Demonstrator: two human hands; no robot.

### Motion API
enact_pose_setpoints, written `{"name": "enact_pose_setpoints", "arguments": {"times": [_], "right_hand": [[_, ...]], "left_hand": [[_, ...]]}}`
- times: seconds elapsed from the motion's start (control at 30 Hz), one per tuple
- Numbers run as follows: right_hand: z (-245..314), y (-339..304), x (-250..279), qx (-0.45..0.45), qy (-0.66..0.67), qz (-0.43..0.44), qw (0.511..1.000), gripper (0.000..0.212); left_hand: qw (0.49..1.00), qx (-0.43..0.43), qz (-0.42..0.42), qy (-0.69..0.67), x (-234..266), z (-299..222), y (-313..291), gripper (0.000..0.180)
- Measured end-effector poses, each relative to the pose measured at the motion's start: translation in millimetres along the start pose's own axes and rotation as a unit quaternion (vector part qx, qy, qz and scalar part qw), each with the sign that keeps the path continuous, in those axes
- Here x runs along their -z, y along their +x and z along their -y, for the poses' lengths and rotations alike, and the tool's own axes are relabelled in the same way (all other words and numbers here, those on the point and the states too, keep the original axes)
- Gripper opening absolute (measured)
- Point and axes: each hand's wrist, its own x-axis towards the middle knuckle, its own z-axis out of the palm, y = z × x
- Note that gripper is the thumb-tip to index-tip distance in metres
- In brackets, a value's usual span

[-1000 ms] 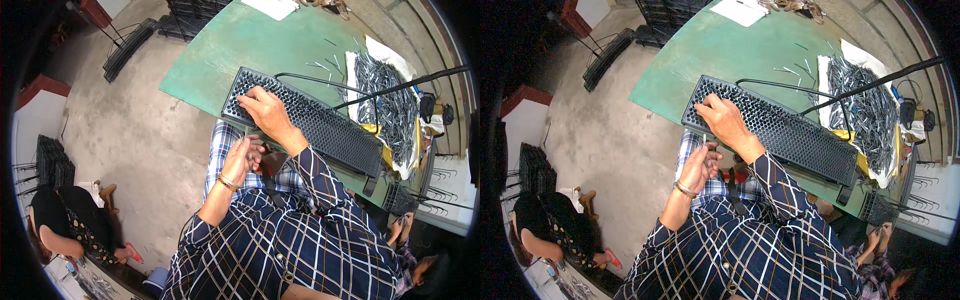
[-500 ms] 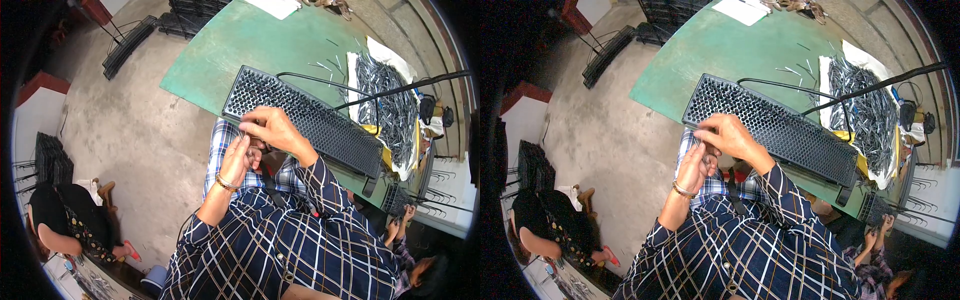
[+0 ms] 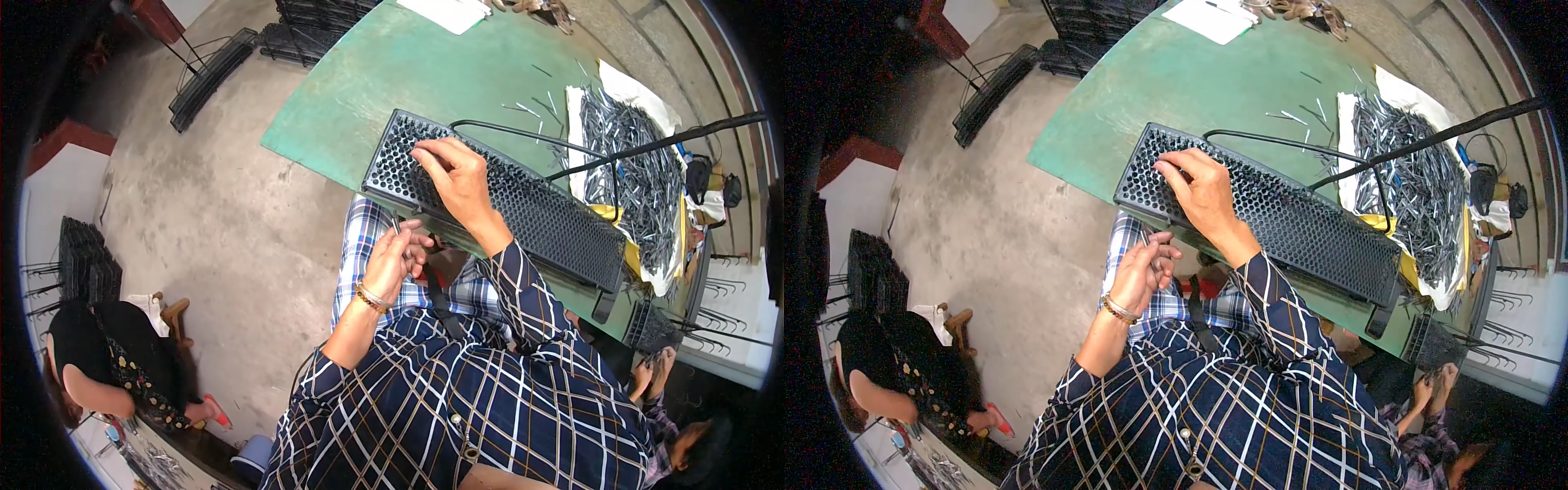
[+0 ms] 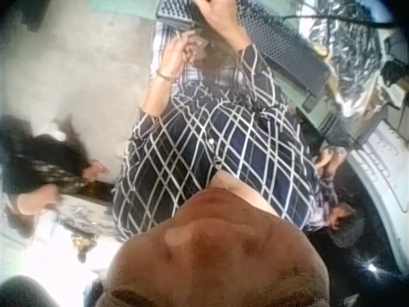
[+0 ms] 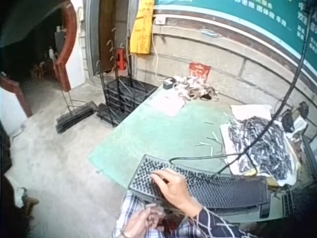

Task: Assembling components by inserting small metal pins into a perforated plastic grid.

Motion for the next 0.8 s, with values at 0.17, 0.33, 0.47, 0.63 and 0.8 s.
{"name": "enact_pose_setpoints", "arguments": {"times": [0.17,0.33,0.47,0.63,0.8], "right_hand": [[5,-3,10,0.017,-0.029,-0.013,0.999,0.012],[-2,-14,-2,0.128,-0.155,0.024,0.979,0.013],[3,-16,-5,0.122,-0.179,0.011,0.976,0.016],[28,-19,11,-0.069,0.031,0.152,0.986,0.017],[24,-23,10,-0.251,0.217,0.204,0.921,0.021]], "left_hand": [[0.999,0.019,0.013,-0.025,-7,-4,3,0.031],[1.000,0.005,0.015,-0.014,-1,-5,2,0.028],[1.000,-0.004,0.025,-0.016,0,-8,0,0.028],[0.997,-0.042,0.040,-0.049,-4,-14,-4,0.028],[0.998,-0.057,0.029,-0.014,-15,-20,-8,0.029]]}}
